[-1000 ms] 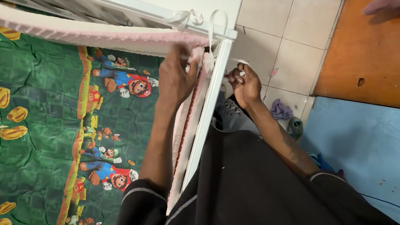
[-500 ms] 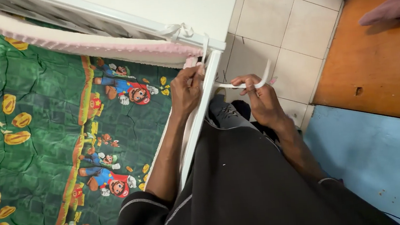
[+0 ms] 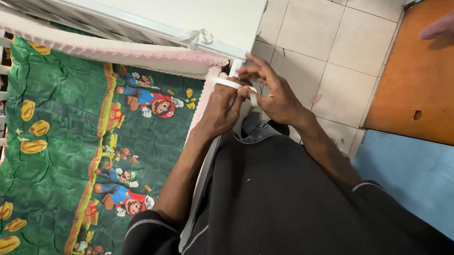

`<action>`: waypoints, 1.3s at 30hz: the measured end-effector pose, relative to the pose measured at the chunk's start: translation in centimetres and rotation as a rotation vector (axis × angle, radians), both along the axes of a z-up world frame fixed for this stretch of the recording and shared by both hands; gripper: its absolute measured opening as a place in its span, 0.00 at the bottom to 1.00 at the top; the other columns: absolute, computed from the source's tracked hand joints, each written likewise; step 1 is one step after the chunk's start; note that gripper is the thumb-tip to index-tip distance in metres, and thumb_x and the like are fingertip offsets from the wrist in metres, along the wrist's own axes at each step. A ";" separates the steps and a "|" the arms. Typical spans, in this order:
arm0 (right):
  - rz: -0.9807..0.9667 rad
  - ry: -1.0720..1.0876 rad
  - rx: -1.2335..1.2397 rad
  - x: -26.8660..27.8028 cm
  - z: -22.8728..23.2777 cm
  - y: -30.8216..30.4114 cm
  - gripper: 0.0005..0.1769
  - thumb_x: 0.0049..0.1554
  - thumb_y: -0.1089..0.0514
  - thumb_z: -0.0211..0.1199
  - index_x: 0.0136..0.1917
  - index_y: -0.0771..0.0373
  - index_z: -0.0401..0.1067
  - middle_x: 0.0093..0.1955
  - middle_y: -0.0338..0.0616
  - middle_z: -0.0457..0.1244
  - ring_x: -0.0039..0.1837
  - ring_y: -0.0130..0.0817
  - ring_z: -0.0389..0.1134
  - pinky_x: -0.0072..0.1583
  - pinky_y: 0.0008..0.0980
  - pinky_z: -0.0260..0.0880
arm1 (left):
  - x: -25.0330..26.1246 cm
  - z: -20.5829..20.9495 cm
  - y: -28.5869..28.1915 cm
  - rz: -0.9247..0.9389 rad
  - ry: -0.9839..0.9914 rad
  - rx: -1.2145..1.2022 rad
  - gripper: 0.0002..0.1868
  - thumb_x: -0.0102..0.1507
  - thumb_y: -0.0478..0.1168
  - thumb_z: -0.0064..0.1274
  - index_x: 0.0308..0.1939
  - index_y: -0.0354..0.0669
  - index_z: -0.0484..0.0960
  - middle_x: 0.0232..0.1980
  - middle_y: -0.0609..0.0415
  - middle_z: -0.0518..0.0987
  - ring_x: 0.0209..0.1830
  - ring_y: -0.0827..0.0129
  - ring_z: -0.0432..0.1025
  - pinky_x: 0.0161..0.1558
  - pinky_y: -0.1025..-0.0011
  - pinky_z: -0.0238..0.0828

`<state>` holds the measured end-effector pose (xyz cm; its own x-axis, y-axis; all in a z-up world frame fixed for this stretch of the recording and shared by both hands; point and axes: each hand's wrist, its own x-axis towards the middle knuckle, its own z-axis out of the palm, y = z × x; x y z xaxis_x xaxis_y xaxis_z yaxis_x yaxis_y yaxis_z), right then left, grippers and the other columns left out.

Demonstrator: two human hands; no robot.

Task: Assembling and cleaning a baby crib, including tying bumpers to the rails and wiping the surface with a spray bottle and cloth.

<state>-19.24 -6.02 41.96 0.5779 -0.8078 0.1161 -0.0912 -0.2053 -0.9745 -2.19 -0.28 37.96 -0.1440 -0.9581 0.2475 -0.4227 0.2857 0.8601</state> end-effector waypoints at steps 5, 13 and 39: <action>0.024 -0.213 0.452 -1.0 -6.8 0.6 0.17 0.63 0.61 0.62 0.64 0.67 0.71 0.54 0.44 0.71 0.57 0.27 0.73 0.60 0.29 0.77 | -0.9 1.0 -0.8 0.276 0.387 0.317 0.13 0.66 0.33 0.52 0.53 0.34 0.69 0.35 0.51 0.82 0.34 0.72 0.79 0.37 0.69 0.76; -0.173 0.045 0.199 -0.9 -6.8 0.2 0.08 0.63 0.61 0.65 0.50 0.68 0.81 0.38 0.40 0.68 0.41 0.23 0.68 0.44 0.25 0.69 | 1.7 0.9 0.4 0.179 0.127 0.092 0.11 0.64 0.29 0.58 0.49 0.33 0.76 0.39 0.48 0.81 0.41 0.67 0.77 0.43 0.67 0.76; -0.184 0.285 0.070 -6.8 -10.2 2.4 0.06 0.62 0.63 0.65 0.49 0.68 0.80 0.44 0.49 0.74 0.47 0.33 0.77 0.49 0.29 0.79 | 5.9 -5.8 2.3 0.451 0.751 -0.012 0.09 0.74 0.36 0.51 0.49 0.33 0.84 0.47 0.48 0.84 0.46 0.65 0.81 0.50 0.67 0.83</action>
<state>-26.06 -3.63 31.75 0.4230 -0.9018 -0.0883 -0.3907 -0.0936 -0.9158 3.69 2.05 32.15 0.4531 -0.8811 0.1354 0.1797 0.2391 0.9542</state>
